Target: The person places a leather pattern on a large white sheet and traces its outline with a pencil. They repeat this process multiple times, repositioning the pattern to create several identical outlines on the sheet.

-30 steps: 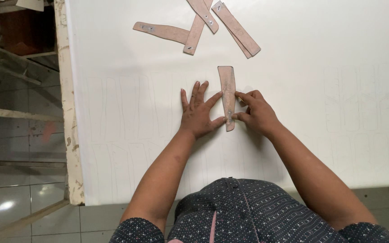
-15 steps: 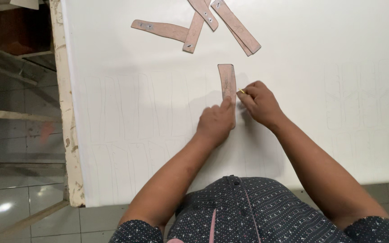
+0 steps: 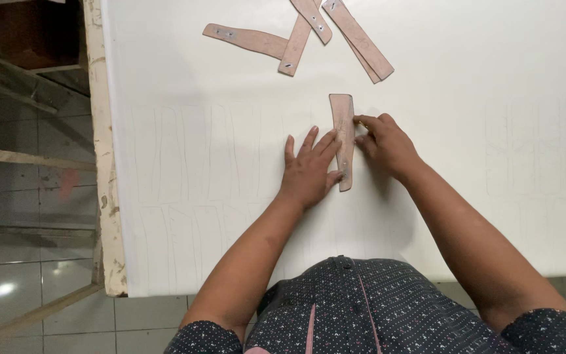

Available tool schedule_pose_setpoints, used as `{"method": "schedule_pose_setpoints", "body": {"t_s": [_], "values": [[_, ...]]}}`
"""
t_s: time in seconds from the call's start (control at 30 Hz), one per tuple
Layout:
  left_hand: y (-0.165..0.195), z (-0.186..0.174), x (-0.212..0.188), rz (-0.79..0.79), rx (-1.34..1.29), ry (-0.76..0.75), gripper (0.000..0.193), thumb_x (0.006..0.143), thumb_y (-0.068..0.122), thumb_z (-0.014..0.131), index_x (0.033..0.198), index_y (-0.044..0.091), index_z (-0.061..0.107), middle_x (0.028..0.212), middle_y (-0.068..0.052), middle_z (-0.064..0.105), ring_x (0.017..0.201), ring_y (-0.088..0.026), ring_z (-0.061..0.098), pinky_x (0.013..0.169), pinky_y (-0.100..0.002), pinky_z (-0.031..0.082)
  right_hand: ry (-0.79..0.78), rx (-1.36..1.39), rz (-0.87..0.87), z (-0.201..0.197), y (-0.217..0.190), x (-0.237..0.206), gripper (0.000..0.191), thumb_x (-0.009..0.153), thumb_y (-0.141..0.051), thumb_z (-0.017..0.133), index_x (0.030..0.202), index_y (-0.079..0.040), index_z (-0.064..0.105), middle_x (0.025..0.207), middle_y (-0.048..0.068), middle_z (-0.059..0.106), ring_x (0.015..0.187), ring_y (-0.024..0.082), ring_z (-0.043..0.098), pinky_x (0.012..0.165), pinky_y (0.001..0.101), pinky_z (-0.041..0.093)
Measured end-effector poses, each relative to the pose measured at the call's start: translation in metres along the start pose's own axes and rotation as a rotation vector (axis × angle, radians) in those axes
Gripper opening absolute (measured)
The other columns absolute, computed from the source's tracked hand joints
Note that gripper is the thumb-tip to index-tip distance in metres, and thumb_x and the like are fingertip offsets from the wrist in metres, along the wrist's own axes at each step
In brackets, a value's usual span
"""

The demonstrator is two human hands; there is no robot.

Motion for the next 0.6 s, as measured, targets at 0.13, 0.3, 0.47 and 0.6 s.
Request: {"method": "schedule_pose_setpoints", "body": {"t_s": [0.13, 0.3, 0.47, 0.6], "values": [[-0.0074, 0.0033, -0.0014, 0.028, -0.058, 0.044, 0.072, 0.087, 0.046, 0.070, 0.152, 0.026, 0.045, 0.164, 0.008, 0.033, 0.155, -0.023, 0.017, 0.122, -0.058, -0.004, 0.008, -0.017, -0.005, 0.0038, 0.0042, -0.0040, 0.057, 0.092, -0.027, 0.072, 0.147, -0.021, 0.056, 0.113, 0.009, 0.059, 0.098, 0.024, 0.065, 0.089, 0.0382, 0.052], [-0.0089, 0.0049, -0.0019, 0.035, -0.062, 0.047, 0.072, 0.086, 0.046, 0.072, 0.151, 0.027, 0.047, 0.163, 0.009, 0.035, 0.156, -0.022, 0.019, 0.123, -0.059, -0.004, 0.008, -0.004, -0.016, 0.0041, 0.0034, -0.0068, 0.054, 0.092, -0.026, 0.072, 0.145, -0.024, 0.059, 0.114, 0.008, 0.058, 0.097, 0.021, 0.066, 0.089, 0.0371, 0.053], [-0.0085, 0.0027, -0.0028, 0.061, -0.050, 0.048, 0.072, 0.085, 0.047, 0.073, 0.149, 0.026, 0.049, 0.162, 0.007, 0.037, 0.155, -0.023, 0.021, 0.122, -0.060, -0.004, 0.024, -0.018, -0.033, 0.0047, 0.0033, -0.0106, 0.054, 0.092, -0.026, 0.073, 0.143, -0.024, 0.060, 0.114, 0.008, 0.059, 0.098, 0.022, 0.065, 0.089, 0.0371, 0.053], [-0.0079, -0.0003, -0.0048, 0.064, -0.070, 0.045, 0.073, 0.084, 0.048, 0.074, 0.149, 0.027, 0.050, 0.162, 0.008, 0.037, 0.156, -0.023, 0.020, 0.123, -0.060, -0.003, 0.002, -0.026, -0.002, 0.0055, 0.0025, -0.0112, 0.055, 0.091, -0.027, 0.073, 0.144, -0.025, 0.060, 0.114, 0.007, 0.059, 0.099, 0.021, 0.065, 0.088, 0.0371, 0.054]]}}
Point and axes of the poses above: each hand's wrist, its own x-axis towards the middle knuckle, its own z-axis out of the palm, y = z × x, the point moved 1 cm from there along x, towards the middle knuckle
